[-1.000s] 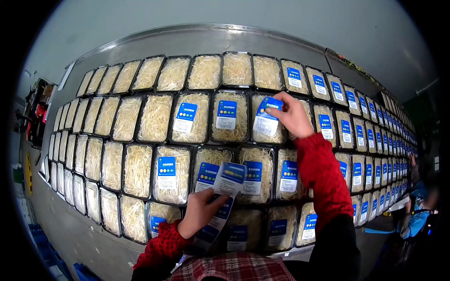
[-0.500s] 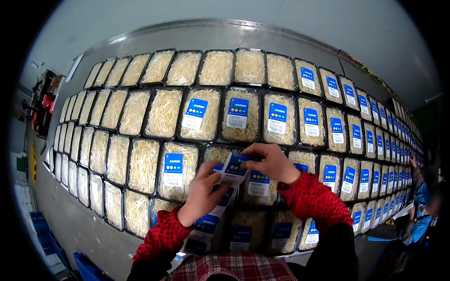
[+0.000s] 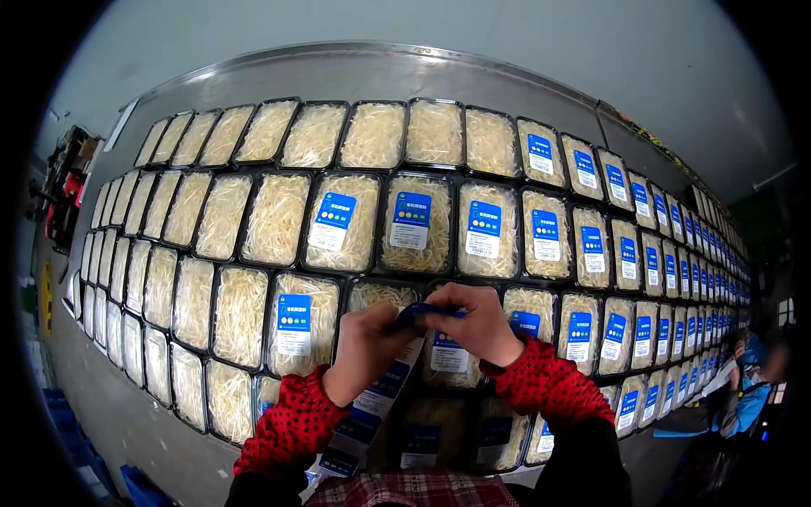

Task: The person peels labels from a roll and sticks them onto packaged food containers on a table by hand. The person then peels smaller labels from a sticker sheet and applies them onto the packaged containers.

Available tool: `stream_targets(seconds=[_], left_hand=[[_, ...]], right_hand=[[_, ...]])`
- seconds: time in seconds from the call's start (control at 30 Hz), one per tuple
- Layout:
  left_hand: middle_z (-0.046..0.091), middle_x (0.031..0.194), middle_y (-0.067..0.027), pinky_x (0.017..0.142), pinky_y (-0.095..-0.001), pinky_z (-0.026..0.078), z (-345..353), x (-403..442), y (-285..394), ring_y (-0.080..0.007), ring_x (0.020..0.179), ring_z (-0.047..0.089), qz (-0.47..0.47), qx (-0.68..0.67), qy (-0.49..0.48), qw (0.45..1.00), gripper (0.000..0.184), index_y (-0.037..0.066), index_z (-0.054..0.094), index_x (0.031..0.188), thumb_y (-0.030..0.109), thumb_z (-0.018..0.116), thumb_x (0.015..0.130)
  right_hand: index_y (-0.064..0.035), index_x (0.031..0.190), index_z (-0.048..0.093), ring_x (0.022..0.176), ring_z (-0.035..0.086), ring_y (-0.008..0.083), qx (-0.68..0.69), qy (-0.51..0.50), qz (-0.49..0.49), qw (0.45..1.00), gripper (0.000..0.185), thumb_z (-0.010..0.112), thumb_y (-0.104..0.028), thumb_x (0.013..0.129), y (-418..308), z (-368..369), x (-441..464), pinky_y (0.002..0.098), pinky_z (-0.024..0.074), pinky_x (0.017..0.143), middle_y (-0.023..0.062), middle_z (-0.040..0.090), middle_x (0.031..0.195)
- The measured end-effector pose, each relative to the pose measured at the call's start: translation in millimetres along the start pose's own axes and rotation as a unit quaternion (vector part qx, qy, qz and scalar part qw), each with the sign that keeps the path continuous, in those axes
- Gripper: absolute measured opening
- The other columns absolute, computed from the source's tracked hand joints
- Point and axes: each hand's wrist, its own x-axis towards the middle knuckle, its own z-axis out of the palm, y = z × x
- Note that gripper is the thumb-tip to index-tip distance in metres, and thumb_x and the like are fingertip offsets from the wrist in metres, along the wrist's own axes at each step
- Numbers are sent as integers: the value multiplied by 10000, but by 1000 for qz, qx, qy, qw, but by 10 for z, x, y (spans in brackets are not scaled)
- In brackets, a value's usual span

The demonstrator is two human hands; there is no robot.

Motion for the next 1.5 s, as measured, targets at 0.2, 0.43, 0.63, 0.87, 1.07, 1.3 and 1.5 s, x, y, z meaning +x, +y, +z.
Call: stream_targets(seconds=[0.2, 0.43, 0.63, 0.87, 1.07, 1.3, 1.5], left_hand=[[535, 577, -78, 459, -313, 367, -35, -87, -20, -98, 508, 467, -116, -102, -31, 988, 185, -27, 636, 767, 95, 758, 834], [595, 874, -156, 662, -325, 458, -294, 150, -1, -293, 777, 591, -32, -65, 6, 997, 83, -23, 641, 952, 8, 659, 876], [613, 950, -168, 698, -346, 489, -404, 209, -136, -335, 825, 621, -3, -44, -37, 998, 187, -7, 636, 1076, 34, 644, 893], [636, 1107, -158, 846, -310, 492, -386, 165, -258, -276, 995, 638, 1, -10, -22, 1000, 197, -21, 645, 1082, 50, 646, 898], [656, 794, -152, 559, -342, 465, -452, 263, -149, -227, 620, 600, -72, -57, -35, 995, 232, -22, 625, 812, 167, 759, 828], [541, 574, -146, 488, -335, 405, -403, -66, -280, -115, 514, 468, -154, -94, 30, 983, 267, -25, 625, 728, 166, 794, 806], [642, 972, -177, 669, -367, 464, -588, 24, -340, -321, 844, 615, -64, -14, 31, 997, 143, -26, 638, 984, 55, 673, 872]], right_hand=[[8, 936, 650, 695, 602, 113, -167, 191, -140, 957, 210, 744, -140, 820, -419, -1211, 1221, 292, 494, 633, 73, 667, 780], [-53, 1016, 628, 870, 664, 336, -416, 199, -78, 884, 465, 872, -214, 655, 769, -2098, 2834, 401, 507, 804, 189, 683, 900], [-125, 1199, 623, 1053, 648, 326, -510, 215, -87, 828, 611, 865, -328, 676, 718, -1624, 2445, 436, 517, 885, 183, 671, 1085], [17, 1053, 674, 811, 601, 85, -23, -147, 11, 989, 238, 743, -81, 847, 195, -115, 959, 255, 495, 734, 71, 709, 896], [7, 1035, 693, 733, 613, 85, -56, -51, -113, 991, 203, 732, -67, 850, 70, 190, 656, 258, 505, 665, 69, 706, 821], [39, 982, 689, 639, 561, 93, -93, 164, -137, 972, 219, 723, -130, 847, -380, -673, 1891, 265, 458, 581, 49, 645, 725], [-86, 1083, 658, 953, 667, 325, -427, 154, -81, 887, 499, 867, -265, 668, 476, -1092, 3296, 423, 515, 803, 169, 703, 995]])
